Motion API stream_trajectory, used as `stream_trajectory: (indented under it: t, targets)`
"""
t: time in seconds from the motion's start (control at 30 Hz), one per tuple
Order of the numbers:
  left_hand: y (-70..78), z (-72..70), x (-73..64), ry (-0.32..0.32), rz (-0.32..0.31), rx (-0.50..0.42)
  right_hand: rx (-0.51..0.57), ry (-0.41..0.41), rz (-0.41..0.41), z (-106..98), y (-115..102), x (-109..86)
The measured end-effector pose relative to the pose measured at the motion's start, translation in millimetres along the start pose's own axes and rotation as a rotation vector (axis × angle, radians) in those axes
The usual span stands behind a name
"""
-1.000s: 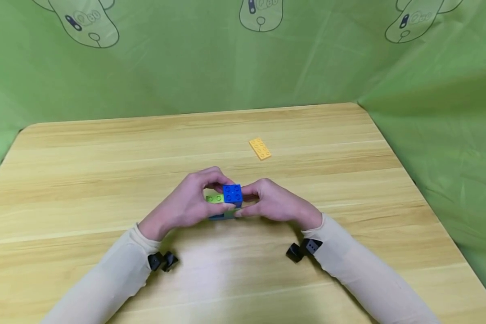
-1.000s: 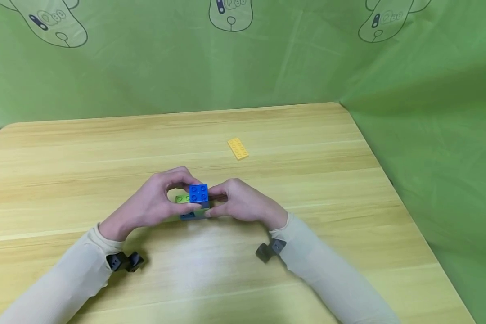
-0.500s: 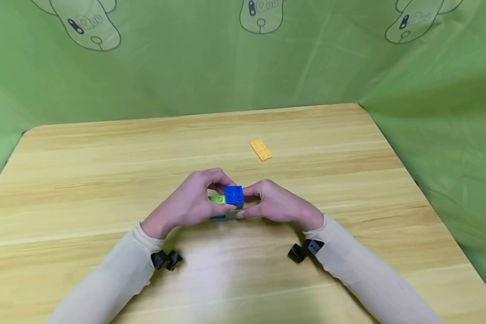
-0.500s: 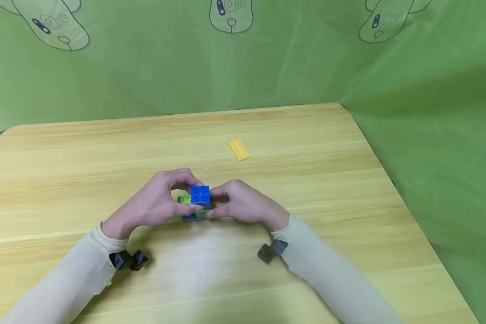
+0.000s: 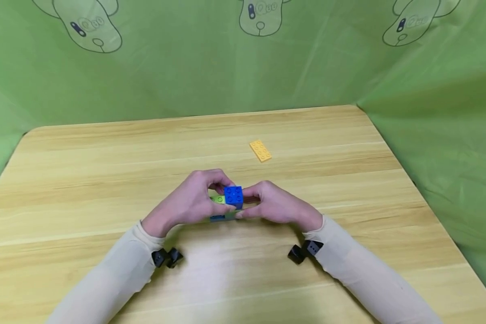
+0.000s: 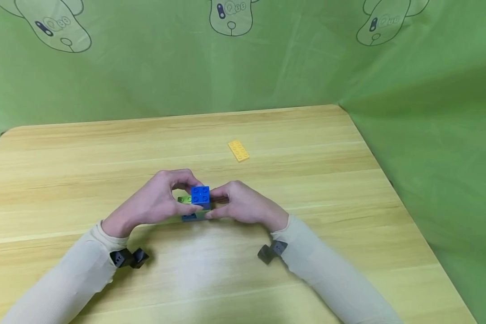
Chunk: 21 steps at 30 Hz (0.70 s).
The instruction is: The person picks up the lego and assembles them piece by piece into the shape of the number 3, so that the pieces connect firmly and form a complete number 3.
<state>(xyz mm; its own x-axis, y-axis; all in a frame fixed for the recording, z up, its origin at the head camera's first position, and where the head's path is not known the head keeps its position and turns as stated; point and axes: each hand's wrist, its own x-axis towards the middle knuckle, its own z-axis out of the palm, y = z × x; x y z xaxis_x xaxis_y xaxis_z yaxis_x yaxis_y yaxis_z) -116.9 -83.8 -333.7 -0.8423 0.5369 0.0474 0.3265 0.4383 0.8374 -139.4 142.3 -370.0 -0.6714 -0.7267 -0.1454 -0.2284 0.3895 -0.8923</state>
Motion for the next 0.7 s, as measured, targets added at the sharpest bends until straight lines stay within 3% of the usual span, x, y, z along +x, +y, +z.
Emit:
stream_trajectory:
  t: [0.2,0.47,0.7]
  targets:
    - [-1.1,0.7,-0.6,0.008,0.006,0.001,-0.004,-0.003,0.01,-0.6,0.4,0.2]
    - [-1.8,0.3,-0.5,0.0,0.027,0.028,-0.105,-0.019,-0.038,-1.5,2.8,-1.8]
    - [-3.4,0.5,0.1,-0.009,0.035,0.021,-0.029,0.019,-0.052,-2.5,-0.4,-4.0]
